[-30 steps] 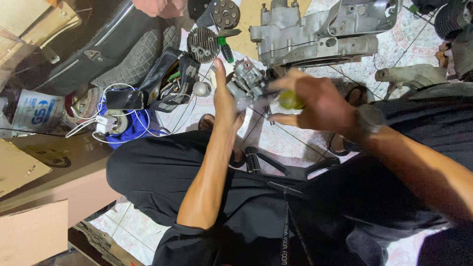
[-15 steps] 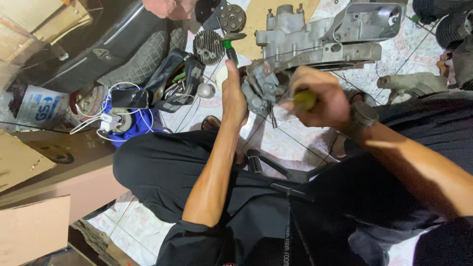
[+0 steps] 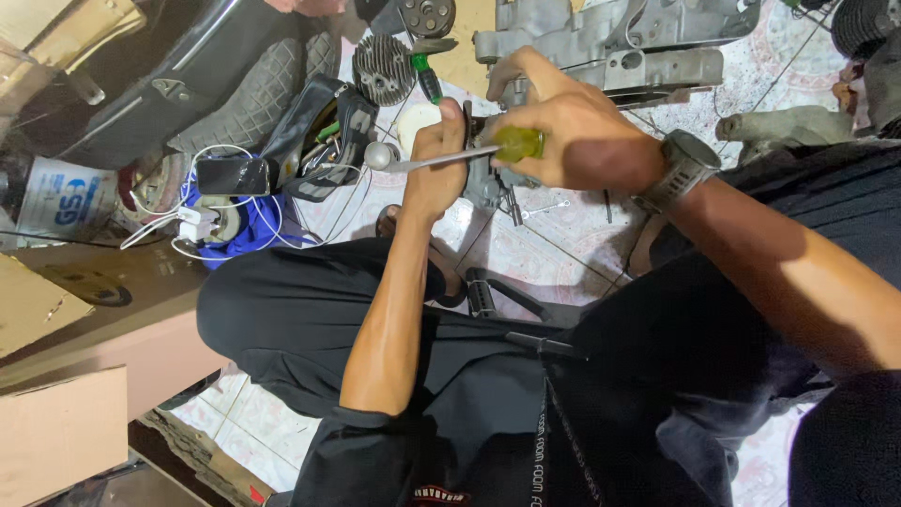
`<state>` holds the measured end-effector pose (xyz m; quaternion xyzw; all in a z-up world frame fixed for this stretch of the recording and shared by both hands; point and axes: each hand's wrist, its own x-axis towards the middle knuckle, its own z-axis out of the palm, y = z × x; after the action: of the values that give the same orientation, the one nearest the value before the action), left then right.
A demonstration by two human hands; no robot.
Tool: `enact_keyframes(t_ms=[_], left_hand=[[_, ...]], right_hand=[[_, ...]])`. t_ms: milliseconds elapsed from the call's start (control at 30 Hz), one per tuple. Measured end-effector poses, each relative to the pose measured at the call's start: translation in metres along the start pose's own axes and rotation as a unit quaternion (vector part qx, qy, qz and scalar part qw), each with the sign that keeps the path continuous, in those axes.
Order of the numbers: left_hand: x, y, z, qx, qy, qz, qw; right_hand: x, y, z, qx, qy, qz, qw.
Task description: The person disassembles a small engine component, likely a cylinder head, using a screwdriver and wrench. They remove bolts and separate parts, then use a screwdriver to adjust or clean internal areas of the component.
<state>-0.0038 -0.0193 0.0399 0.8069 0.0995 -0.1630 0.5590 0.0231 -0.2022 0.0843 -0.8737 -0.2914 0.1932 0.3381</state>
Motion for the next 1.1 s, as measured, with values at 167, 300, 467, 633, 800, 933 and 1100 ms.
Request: enact_keyframes(t_ms=[167, 300, 467, 633, 800, 933, 1100], left_hand=[[-0.001, 0.004, -0.006, -0.014, 0.024, -0.019, 0.999], [-0.003, 0.005, -0.018, -0.019, 0.027, -0.027, 0.999], [-0.004, -0.002, -0.043, 0.109, 0.13, -0.116, 0.979], [-0.014, -0.005, -0.055, 0.003, 0.234, -0.153, 0.96], [-0.013, -0.015, -0.056, -0.061, 0.299, -0.155, 0.94], [-0.015, 0.004, -0.055, -0.121, 0.305, -0.187, 0.926], [-0.022, 0.032, -0.052, -0.18, 0.327, -0.165, 0.913]], right_hand=[[0.006, 0.008, 0.01, -0.034, 0.097, -0.16, 0.982], [0.019, 0.006, 0.014, -0.053, 0.114, -0.181, 0.975], [0.042, 0.015, 0.037, 0.14, 0.246, -0.093, 0.955], [0.054, 0.144, 0.192, 0.087, 0.213, -0.019, 0.973], [0.059, 0.179, 0.274, -0.011, 0.144, 0.053, 0.988], [0.071, 0.18, 0.289, -0.029, 0.084, 0.132, 0.987], [0.073, 0.192, 0.3, -0.048, 0.082, 0.115, 0.989]])
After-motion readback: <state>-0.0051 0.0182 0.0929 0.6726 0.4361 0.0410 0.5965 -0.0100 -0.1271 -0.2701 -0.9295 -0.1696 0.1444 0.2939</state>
